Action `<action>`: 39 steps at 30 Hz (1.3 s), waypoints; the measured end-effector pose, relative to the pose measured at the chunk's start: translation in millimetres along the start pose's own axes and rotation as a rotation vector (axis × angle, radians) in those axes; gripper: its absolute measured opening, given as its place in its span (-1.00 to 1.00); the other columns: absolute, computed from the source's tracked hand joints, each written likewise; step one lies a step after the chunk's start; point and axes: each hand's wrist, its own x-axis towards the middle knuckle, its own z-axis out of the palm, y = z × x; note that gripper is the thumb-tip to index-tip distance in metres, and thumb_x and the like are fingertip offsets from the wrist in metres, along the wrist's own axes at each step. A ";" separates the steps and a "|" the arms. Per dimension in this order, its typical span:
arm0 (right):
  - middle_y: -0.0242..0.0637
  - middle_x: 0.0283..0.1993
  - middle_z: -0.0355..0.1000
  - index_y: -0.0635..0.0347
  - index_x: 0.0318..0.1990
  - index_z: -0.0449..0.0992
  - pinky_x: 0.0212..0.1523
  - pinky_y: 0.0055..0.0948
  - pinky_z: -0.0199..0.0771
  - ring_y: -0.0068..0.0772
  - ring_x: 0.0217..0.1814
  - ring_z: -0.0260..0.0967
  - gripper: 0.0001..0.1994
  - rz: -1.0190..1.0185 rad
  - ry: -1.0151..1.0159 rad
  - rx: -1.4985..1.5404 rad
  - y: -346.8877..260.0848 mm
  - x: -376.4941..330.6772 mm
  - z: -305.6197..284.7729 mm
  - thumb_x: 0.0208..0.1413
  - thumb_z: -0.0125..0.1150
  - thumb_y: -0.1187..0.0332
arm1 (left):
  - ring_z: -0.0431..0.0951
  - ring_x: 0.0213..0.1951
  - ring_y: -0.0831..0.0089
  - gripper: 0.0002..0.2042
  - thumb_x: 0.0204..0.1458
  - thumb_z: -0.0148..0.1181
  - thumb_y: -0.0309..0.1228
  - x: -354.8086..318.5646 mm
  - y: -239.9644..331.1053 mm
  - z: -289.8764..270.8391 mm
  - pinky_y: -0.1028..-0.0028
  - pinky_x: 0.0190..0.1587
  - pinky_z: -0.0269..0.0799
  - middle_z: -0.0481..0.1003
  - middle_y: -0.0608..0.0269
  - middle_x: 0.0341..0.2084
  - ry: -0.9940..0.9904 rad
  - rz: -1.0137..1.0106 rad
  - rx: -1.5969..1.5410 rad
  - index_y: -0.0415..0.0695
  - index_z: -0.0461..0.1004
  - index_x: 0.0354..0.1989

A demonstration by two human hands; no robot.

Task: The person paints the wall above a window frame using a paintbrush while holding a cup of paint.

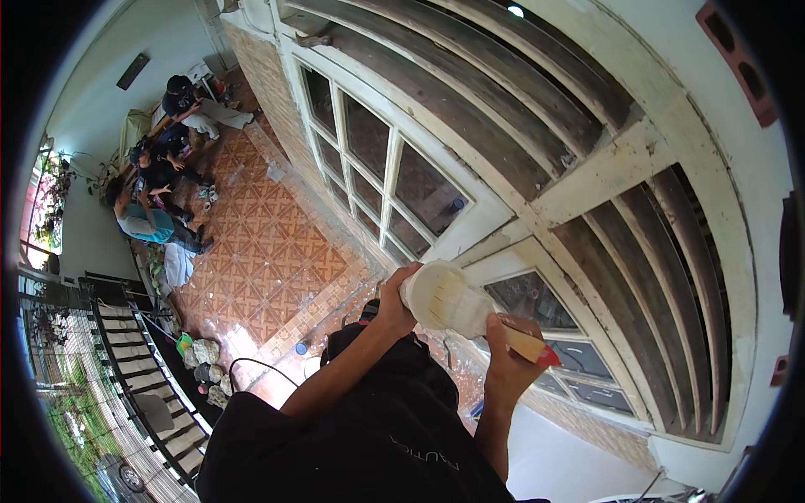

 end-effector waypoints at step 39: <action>-0.18 -0.49 0.45 0.33 -0.41 0.46 -0.37 -0.52 0.37 -0.46 -0.41 0.42 -0.87 -0.121 -0.302 -0.307 9.5 2.7 26.0 -0.13 0.21 0.47 | 0.44 -0.31 0.36 -0.76 -0.10 0.04 -0.22 14.4 -23.5 -22.4 0.37 -0.20 0.37 0.42 0.20 -0.43 -0.095 -0.211 -0.089 -0.14 0.39 -0.37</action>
